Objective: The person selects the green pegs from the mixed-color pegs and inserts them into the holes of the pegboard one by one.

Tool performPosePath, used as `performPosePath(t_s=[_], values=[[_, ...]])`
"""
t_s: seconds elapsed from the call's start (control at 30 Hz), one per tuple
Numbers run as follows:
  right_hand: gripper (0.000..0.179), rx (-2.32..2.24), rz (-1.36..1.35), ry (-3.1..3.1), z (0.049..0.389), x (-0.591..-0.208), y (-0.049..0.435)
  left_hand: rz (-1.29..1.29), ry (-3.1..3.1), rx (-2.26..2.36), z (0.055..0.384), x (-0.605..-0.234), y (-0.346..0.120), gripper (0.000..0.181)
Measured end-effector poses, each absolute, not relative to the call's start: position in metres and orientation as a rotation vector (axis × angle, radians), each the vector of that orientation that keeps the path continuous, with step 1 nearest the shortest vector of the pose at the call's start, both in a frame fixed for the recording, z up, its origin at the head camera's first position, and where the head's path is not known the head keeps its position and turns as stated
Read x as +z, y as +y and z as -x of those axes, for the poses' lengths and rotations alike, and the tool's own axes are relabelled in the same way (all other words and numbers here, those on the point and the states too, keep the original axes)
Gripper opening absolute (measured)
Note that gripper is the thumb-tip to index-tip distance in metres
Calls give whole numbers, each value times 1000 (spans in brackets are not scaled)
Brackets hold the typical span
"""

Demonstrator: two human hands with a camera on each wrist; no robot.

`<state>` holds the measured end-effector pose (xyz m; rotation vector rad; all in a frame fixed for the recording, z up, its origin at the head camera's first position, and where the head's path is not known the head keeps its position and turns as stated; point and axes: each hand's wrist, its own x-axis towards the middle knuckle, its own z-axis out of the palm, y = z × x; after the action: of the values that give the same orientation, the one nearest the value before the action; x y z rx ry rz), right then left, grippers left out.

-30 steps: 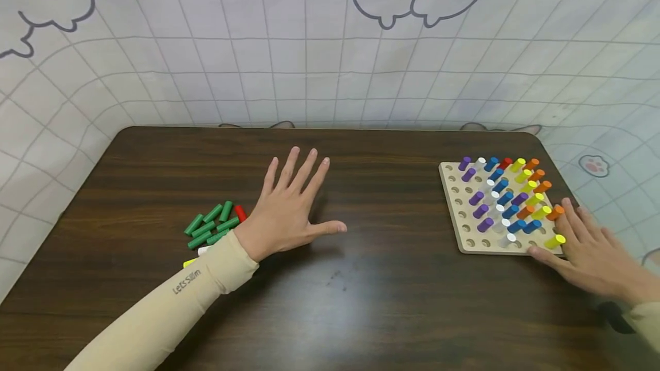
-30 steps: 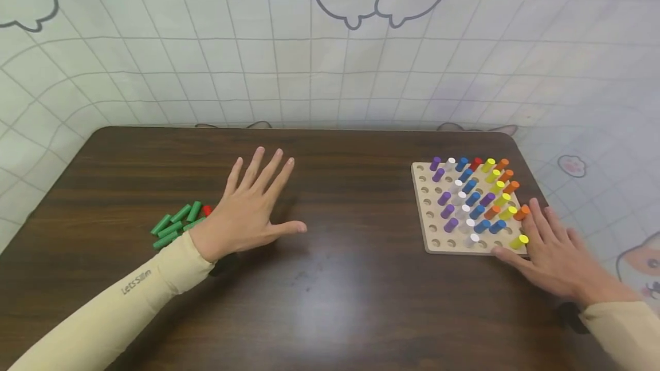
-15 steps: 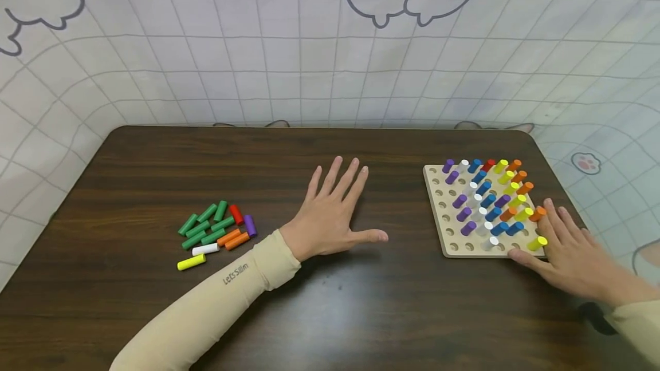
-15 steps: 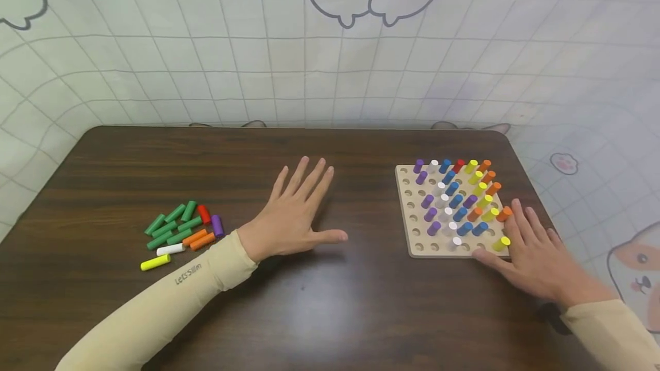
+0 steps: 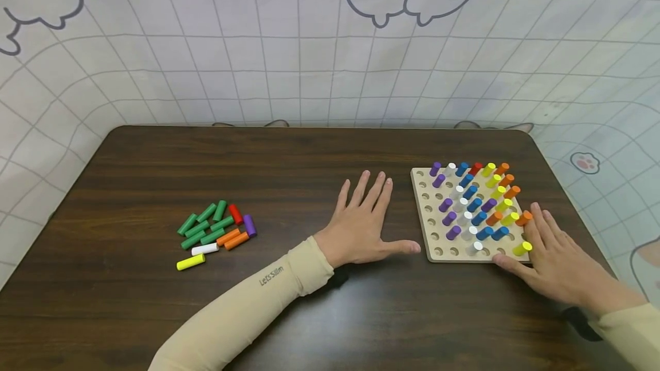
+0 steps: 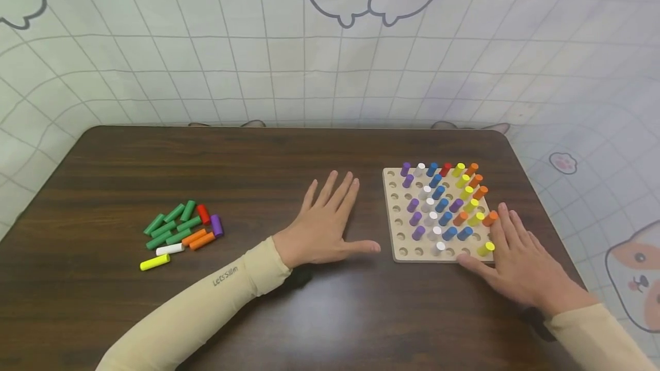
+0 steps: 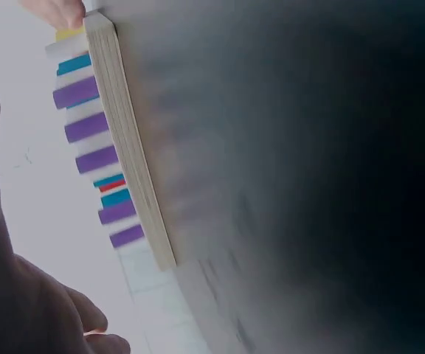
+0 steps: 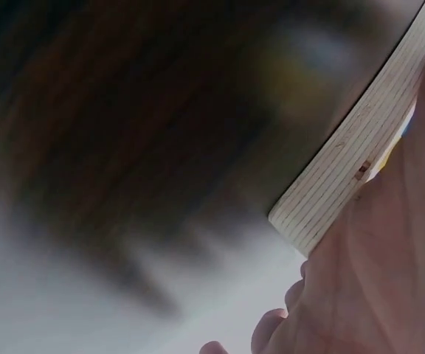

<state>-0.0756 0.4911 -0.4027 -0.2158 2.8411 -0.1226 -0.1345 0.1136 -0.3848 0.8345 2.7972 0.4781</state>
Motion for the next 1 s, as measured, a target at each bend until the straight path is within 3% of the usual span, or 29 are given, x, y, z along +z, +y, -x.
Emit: performPosePath(t_s=[0.4,1.0], values=[[115,-128,204,2828,71,-398,464,-794,2647,519,129,-390,128,121],[111,-231,290,2835,61,-399,428,-832,2714,192,126,-389,127,131]])
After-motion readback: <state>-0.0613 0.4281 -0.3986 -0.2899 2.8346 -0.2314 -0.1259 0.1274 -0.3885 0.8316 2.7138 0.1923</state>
